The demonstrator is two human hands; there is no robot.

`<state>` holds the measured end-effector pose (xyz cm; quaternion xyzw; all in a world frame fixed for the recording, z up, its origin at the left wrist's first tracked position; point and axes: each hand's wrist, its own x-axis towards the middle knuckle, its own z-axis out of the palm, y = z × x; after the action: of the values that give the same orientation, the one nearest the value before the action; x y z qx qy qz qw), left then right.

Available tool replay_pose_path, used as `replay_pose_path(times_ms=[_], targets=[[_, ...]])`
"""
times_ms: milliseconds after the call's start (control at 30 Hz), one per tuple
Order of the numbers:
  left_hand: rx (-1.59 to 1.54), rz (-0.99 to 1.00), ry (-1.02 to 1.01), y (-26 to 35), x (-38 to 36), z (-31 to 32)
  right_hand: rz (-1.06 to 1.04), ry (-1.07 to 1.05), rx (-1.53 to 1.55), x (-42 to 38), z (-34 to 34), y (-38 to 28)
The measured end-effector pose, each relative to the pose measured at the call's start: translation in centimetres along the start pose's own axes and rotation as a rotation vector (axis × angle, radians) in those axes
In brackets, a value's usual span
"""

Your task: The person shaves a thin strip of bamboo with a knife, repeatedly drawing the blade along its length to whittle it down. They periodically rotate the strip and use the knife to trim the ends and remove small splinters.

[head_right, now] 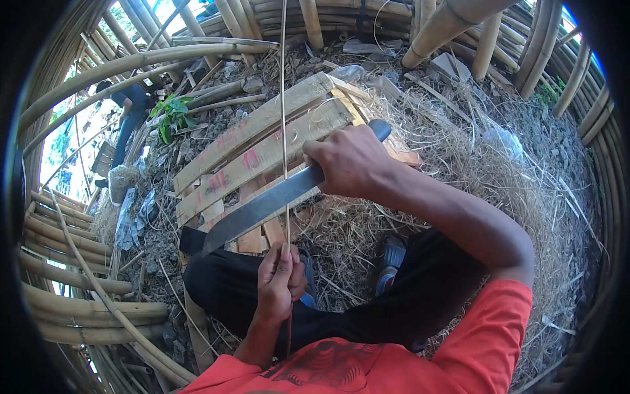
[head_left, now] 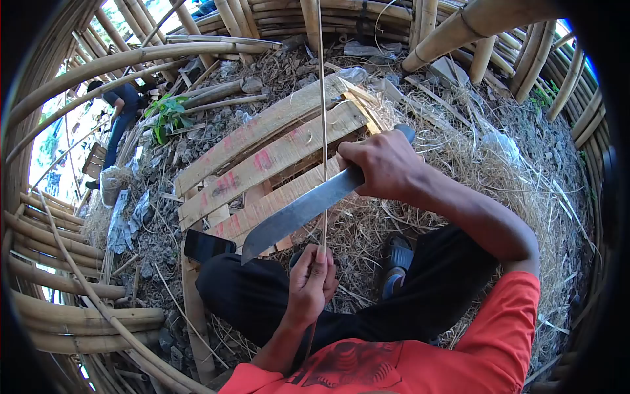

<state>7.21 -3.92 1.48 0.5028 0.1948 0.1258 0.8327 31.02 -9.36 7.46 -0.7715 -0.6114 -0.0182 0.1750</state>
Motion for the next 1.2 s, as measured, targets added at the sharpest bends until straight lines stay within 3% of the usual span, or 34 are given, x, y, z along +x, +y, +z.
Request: replay_pose_path(times_ms=[333,433,500,600,733,833,900,1033,1167,1200], targets=[[0.126,0.103,0.05,-1.0,-1.0,0.1,0.029,0.061,-0.084,0.3,0.9,0.7],[0.164,0.098,0.056,-1.2,-1.4,0.3,0.155,0.004,-0.118,1.1,0.6,1.2],[0.192,0.117,0.039,-2.5,-2.4,0.5,0.367,0.117,-0.106,2.2,-0.6,3.5],[0.25,0.061,-0.007,-4.0,-3.8,0.6,0.404,0.388,-0.1,2.1,-1.7,9.4],[0.253,0.016,-0.027,-4.8,-4.4,0.3,0.616,0.407,0.01,1.2,-1.8,11.5],[0.29,-0.014,-0.014,-5.1,-4.6,-0.1,0.616,0.398,-0.017,0.8,-2.0,11.9],[0.296,-0.016,0.005,-5.2,-4.4,-0.2,0.501,0.339,0.007,0.6,-1.2,12.3],[0.276,-0.047,0.043,-5.4,-4.6,-0.3,0.027,0.214,-0.214,0.1,-0.6,9.8],[0.407,0.002,0.008,-6.2,-6.2,-0.1,0.538,0.288,-0.04,2.9,-2.4,15.3],[0.387,-0.014,0.0,-6.4,-6.5,0.0,0.57,0.337,-0.066,3.1,-2.9,17.1]])
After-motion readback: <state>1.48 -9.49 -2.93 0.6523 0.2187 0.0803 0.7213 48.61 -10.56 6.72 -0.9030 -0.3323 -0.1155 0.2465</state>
